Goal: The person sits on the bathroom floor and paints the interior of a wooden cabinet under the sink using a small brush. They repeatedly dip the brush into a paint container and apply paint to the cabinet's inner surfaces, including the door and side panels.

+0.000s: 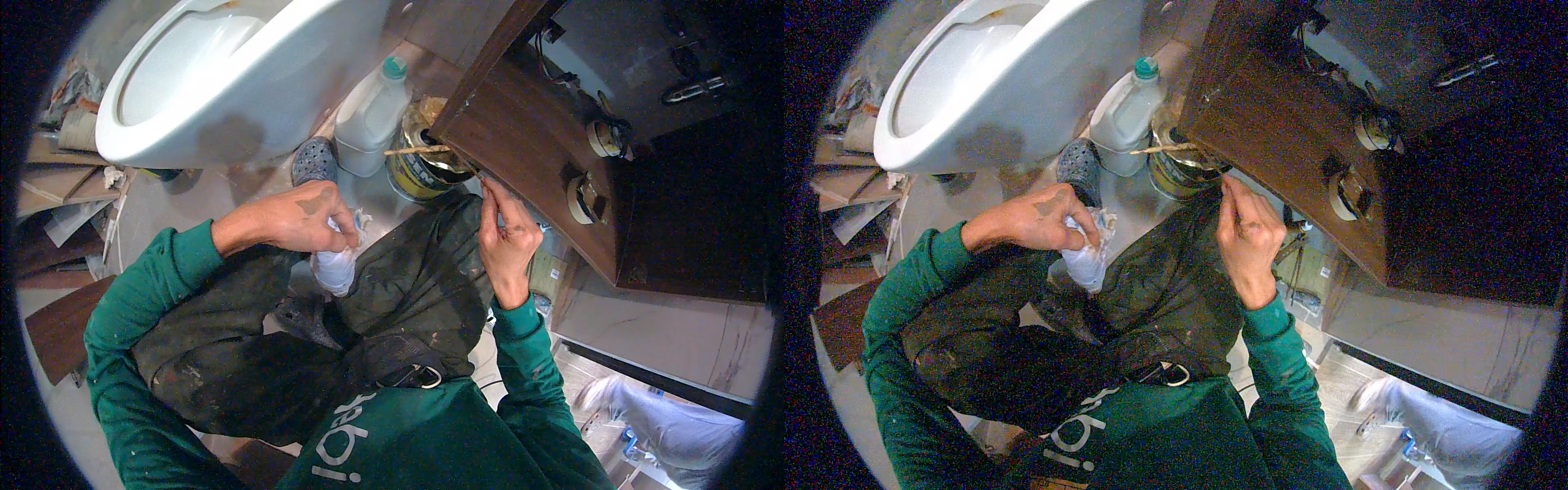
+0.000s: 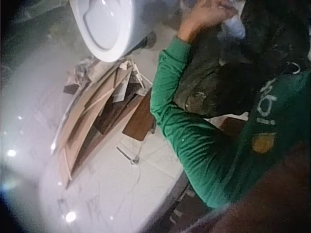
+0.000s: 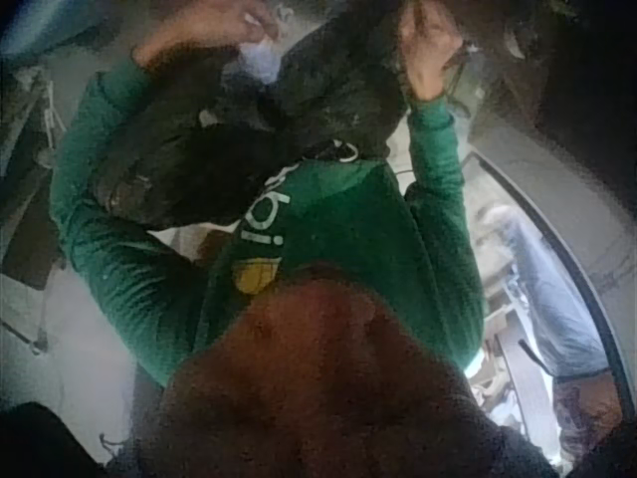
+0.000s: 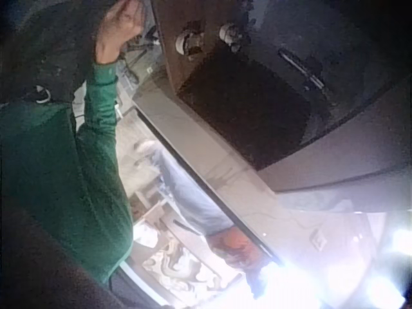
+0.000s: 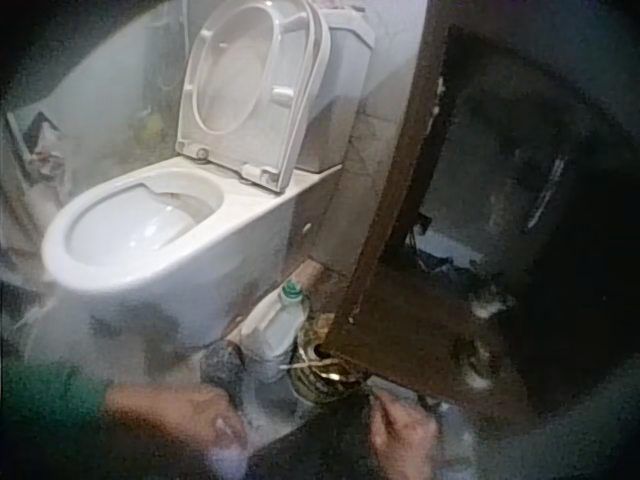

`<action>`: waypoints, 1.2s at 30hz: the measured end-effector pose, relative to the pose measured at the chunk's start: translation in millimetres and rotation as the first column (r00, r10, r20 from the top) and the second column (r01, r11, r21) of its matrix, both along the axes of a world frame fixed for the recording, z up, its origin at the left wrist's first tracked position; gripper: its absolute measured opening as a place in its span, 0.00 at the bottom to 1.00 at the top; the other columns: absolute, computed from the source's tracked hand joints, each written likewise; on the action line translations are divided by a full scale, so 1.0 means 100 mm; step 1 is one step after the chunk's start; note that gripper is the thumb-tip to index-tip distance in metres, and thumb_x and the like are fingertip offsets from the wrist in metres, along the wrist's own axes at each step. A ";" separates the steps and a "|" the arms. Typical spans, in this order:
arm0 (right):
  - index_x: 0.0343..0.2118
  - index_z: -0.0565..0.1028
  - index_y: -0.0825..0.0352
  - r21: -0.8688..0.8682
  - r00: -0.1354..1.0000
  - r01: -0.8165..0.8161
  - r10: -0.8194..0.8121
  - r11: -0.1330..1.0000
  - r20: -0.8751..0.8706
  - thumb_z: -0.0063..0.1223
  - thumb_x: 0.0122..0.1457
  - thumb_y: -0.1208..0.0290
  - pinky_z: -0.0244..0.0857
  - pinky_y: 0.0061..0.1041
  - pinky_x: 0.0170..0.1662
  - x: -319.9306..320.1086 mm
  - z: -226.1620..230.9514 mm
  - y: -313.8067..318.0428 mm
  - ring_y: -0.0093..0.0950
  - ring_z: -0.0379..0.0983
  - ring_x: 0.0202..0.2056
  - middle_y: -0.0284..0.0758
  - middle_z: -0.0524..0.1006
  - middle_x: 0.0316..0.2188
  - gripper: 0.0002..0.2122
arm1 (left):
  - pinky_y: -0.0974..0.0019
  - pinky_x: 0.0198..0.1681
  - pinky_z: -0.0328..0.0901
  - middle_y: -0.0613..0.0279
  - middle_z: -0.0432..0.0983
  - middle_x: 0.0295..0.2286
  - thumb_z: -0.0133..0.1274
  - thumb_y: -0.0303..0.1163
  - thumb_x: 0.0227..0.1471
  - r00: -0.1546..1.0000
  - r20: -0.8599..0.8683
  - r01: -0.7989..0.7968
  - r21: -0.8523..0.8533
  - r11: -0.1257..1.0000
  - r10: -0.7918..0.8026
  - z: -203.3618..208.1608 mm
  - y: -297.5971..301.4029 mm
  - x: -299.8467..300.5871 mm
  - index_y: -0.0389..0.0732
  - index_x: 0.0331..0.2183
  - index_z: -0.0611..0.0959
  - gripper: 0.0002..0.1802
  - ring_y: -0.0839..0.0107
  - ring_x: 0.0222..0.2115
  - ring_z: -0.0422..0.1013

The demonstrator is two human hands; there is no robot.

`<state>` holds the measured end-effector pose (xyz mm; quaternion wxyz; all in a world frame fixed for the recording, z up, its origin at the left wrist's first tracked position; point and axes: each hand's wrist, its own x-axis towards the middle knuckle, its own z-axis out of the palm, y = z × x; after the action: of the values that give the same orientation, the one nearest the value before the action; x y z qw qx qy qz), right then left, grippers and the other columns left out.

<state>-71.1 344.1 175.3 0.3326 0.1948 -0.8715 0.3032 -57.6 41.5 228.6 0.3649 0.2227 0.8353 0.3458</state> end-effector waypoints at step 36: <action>0.35 0.81 0.69 -0.546 0.963 -0.212 0.269 0.810 0.026 0.62 0.51 0.80 0.75 0.31 0.44 0.65 0.32 -0.69 0.35 0.81 0.41 0.41 0.82 0.39 0.07 | 0.70 0.33 0.70 0.59 0.81 0.35 0.54 0.34 0.59 0.834 0.444 -0.521 0.435 0.734 0.328 0.28 0.42 0.15 0.32 0.40 0.85 0.15 0.74 0.32 0.74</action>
<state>-5.8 275.1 207.6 0.2878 0.1866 -0.7350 0.5849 -42.7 83.3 256.4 0.3345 0.0533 0.6564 0.6741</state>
